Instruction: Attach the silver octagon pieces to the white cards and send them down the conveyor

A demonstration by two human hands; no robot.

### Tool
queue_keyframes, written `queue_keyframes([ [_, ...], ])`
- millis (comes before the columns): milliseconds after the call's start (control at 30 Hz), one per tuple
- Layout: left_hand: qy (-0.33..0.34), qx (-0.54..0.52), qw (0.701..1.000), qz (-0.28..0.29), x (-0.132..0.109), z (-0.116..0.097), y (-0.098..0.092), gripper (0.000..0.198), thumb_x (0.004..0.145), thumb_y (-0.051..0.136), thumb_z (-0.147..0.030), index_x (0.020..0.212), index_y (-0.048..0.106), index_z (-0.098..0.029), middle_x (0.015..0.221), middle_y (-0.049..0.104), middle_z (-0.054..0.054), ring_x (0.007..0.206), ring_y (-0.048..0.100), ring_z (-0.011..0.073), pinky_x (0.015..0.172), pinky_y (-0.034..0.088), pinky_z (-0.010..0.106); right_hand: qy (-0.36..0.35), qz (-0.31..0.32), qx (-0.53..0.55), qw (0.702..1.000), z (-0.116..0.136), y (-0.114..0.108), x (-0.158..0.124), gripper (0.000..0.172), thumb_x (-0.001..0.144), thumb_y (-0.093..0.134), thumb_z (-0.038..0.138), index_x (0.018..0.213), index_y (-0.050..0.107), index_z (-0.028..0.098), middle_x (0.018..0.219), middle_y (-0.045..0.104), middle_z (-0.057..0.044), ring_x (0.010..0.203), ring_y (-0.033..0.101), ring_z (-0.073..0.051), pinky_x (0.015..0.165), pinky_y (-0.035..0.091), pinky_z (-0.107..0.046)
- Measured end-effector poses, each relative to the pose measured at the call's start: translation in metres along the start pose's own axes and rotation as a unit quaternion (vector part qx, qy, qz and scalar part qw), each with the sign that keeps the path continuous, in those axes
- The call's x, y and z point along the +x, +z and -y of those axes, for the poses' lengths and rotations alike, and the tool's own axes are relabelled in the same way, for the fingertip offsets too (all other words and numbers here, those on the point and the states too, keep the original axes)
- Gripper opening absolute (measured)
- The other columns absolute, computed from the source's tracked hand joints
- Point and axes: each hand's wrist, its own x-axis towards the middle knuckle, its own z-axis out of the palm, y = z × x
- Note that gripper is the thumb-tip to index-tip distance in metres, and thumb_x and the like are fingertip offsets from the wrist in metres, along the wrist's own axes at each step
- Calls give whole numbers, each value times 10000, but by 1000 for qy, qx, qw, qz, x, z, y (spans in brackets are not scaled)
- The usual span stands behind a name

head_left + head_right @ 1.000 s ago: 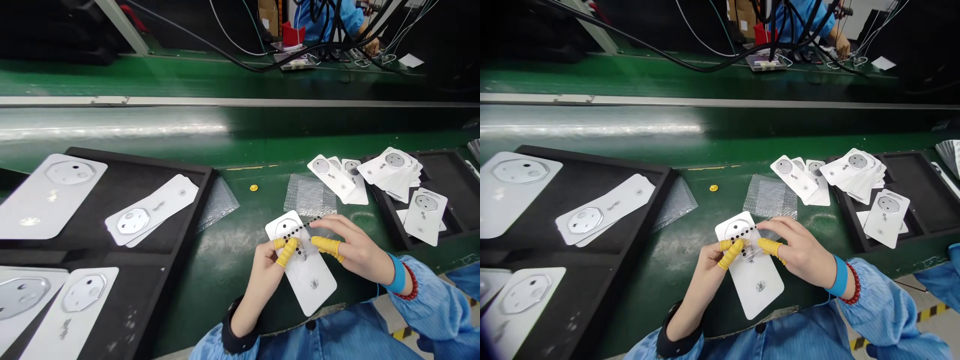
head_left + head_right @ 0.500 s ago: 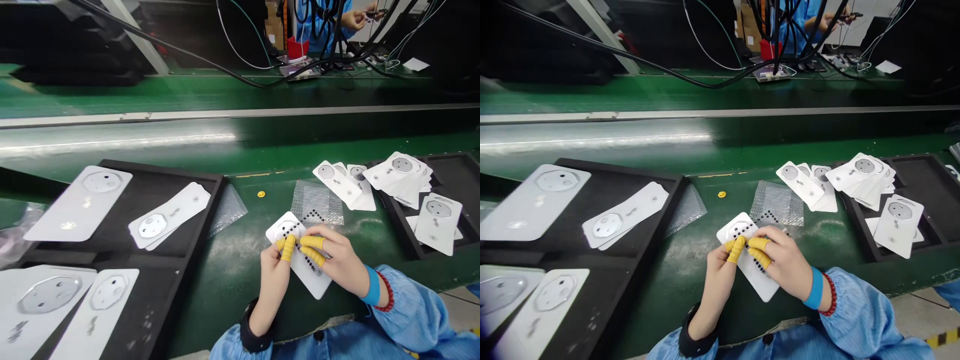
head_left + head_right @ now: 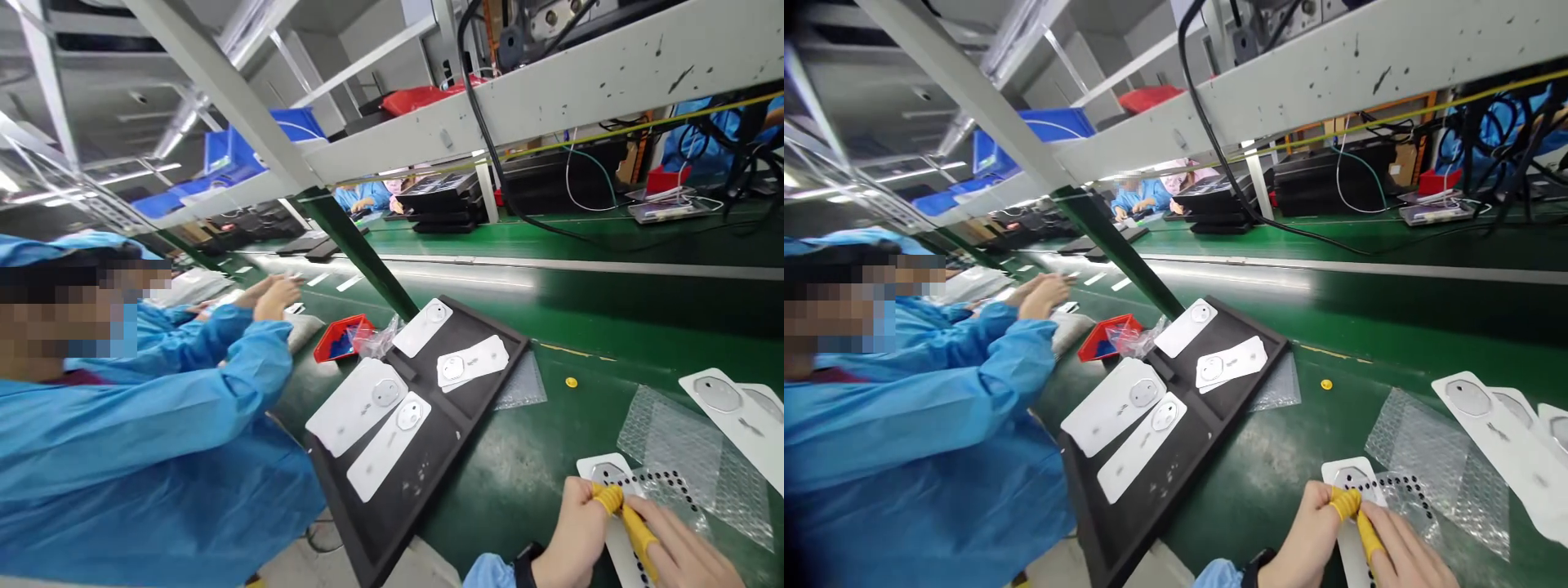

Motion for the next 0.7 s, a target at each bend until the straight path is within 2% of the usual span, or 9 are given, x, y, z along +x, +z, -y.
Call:
queue_keyframes([
  [100, 6, 15, 1000, 4, -1, 4, -2, 367, 587, 796, -364, 717, 497, -196, 619, 563, -28, 603, 497, 148, 624, 381, 301, -33, 8, 11, 999, -4, 0, -3, 382, 892, 329, 89, 904, 689, 219, 992, 766, -70, 855, 730, -193, 693, 554, -276],
  [300, 43, 78, 996, -3, 0, 3, -3, 360, 627, 780, -418, 703, 509, -193, 644, 540, -29, 635, 489, 151, 635, 389, 298, 1, 48, 86, 995, -8, -7, -12, 355, 874, 390, 77, 991, 693, 221, 1123, 738, -80, 988, 719, -227, 829, 581, -313],
  [367, 64, 112, 992, 15, 2, -6, -2, 351, 642, 769, -444, 644, 540, -178, 597, 521, -28, 594, 467, 143, 607, 385, 297, 38, 65, 147, 986, -9, -9, -12, 326, 868, 416, 98, 1029, 679, 207, 1154, 725, -86, 1006, 719, -219, 844, 594, -283],
  [400, 76, 131, 988, 30, 2, -13, -3, 355, 654, 760, -456, 601, 560, -167, 564, 514, -25, 569, 460, 141, 594, 385, 299, 80, 76, 178, 978, -10, -11, -11, 319, 867, 420, 104, 1044, 669, 197, 1159, 721, -90, 994, 725, -211, 822, 604, -262],
  [500, 117, 173, 975, 76, 0, -39, -15, 363, 685, 744, -463, 548, 635, -145, 547, 585, 17, 586, 533, 181, 625, 429, 318, 221, 114, 267, 931, -11, -16, -2, 276, 878, 449, 130, 1056, 649, 194, 1130, 723, -96, 949, 739, -198, 754, 626, -236],
  [567, 150, 182, 968, 82, -3, -57, -31, 284, 655, 780, -425, 678, 703, -153, 691, 686, 52, 772, 625, 256, 745, 473, 342, 294, 118, 337, 887, -14, -18, 5, 201, 885, 494, 159, 998, 655, 197, 1065, 733, -99, 934, 738, -210, 779, 633, -280],
  [633, 182, 179, 965, 63, -8, -69, -48, 376, 676, 780, -406, 969, 714, -180, 862, 722, 63, 997, 619, 290, 888, 462, 356, 360, 111, 399, 836, -18, -22, 12, 132, 887, 544, 204, 940, 663, 185, 1002, 734, -99, 890, 739, -211, 771, 639, -308],
  [700, 205, 172, 963, 44, -18, -76, -60, 647, 739, 750, -403, 1318, 537, -207, 849, 720, 49, 902, 657, 261, 822, 510, 351, 414, 85, 438, 793, -21, -30, 22, 111, 876, 598, 253, 900, 670, 172, 978, 726, -96, 851, 736, -198, 752, 639, -302],
])
